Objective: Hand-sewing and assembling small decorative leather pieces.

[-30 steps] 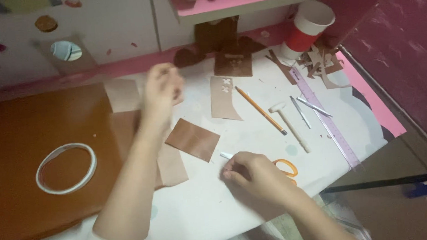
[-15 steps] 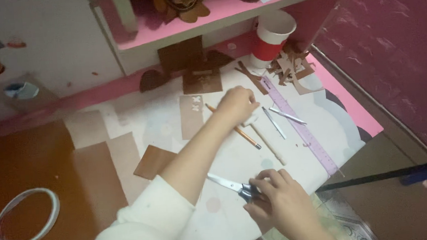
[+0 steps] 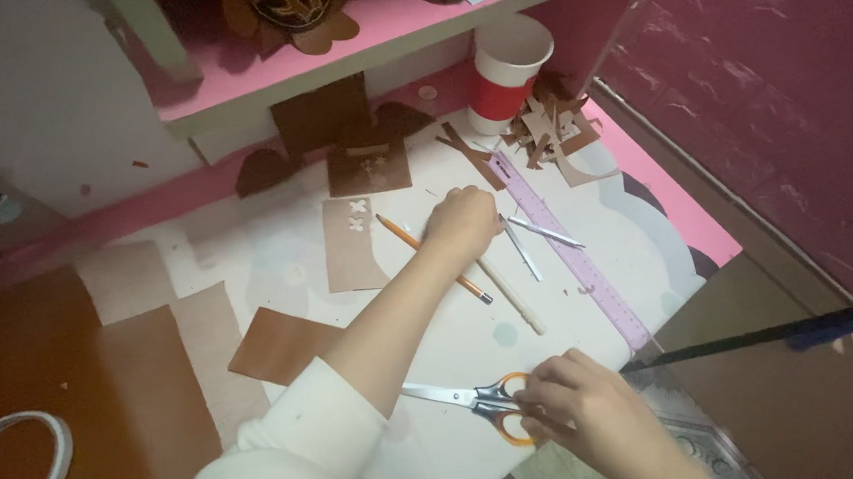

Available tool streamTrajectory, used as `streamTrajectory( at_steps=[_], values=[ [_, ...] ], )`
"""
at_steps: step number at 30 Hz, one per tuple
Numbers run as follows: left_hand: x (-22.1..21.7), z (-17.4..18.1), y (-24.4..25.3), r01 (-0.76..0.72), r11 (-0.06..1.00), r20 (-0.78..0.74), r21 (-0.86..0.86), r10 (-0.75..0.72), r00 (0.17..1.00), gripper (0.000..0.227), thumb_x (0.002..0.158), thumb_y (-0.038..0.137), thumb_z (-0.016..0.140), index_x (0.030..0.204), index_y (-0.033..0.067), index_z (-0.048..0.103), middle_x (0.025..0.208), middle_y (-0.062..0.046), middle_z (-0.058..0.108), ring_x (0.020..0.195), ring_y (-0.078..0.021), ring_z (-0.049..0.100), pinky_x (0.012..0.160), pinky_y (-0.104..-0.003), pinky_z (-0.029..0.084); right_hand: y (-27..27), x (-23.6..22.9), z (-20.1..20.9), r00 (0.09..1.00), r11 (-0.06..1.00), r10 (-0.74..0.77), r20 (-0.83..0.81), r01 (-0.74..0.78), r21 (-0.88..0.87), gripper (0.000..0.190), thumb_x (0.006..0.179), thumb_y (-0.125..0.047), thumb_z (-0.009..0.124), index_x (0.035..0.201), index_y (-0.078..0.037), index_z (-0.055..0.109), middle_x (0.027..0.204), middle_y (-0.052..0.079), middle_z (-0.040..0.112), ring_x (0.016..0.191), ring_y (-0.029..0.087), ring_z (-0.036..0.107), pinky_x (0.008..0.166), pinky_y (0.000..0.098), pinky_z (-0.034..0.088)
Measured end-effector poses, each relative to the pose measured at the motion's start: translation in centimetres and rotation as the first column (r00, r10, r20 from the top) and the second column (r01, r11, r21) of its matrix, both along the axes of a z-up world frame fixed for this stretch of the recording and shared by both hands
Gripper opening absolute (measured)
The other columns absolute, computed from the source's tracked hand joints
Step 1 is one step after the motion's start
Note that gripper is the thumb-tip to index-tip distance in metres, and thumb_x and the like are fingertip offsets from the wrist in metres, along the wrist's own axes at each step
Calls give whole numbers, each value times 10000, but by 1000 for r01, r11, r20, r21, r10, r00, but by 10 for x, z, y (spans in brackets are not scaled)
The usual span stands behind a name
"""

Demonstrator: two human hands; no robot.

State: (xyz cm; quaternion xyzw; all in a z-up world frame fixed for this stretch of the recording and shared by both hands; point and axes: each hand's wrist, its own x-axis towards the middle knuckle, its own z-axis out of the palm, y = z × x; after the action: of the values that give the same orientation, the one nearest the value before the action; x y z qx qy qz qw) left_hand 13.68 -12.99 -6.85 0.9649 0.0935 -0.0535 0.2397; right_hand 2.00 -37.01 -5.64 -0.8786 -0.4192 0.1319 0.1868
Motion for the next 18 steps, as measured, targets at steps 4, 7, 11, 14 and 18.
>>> streamTrajectory(
  at_steps=[4,7,11,14,18],
  values=[
    [0,-12,-2,72,994,58,78,-76,995,257,960,227,661,1045,3,755,1061,-179,674,1023,-315,620,886,-463,540,-9,3,7,998,994,-54,45,58,-94,162,706,-284,860,863,-268,824,933,-151,775,826,34,703,714,226,600],
    [-9,7,-1,20,998,51,-53,-18,999,231,972,167,618,1022,-24,736,1015,-210,718,986,-325,677,900,-451,551,-24,15,20,982,954,-178,-64,156,-255,232,753,-481,832,932,-335,827,801,-127,807,711,37,764,688,219,623],
    [-11,6,7,-7,996,41,-94,11,999,180,921,190,694,958,27,762,903,-143,753,845,-248,727,836,-389,571,-56,40,28,911,909,-286,-298,159,-385,306,777,-254,793,1065,-348,834,963,-152,884,847,-17,829,789,183,676],
    [-13,3,12,6,996,112,-83,4,994,135,893,123,701,927,17,778,933,-164,754,882,-297,723,859,-419,559,-77,56,33,856,910,-336,-394,188,-369,320,760,-233,870,1065,-322,906,904,-139,920,715,8,808,637,188,617],
    [-11,-1,17,10,999,131,44,-16,991,177,912,133,676,952,-4,781,899,-214,742,882,-323,701,852,-436,571,-102,92,2,686,870,-483,-544,444,-214,484,779,68,693,1207,-115,825,1027,99,919,894,192,883,784,318,766]
  ],
)
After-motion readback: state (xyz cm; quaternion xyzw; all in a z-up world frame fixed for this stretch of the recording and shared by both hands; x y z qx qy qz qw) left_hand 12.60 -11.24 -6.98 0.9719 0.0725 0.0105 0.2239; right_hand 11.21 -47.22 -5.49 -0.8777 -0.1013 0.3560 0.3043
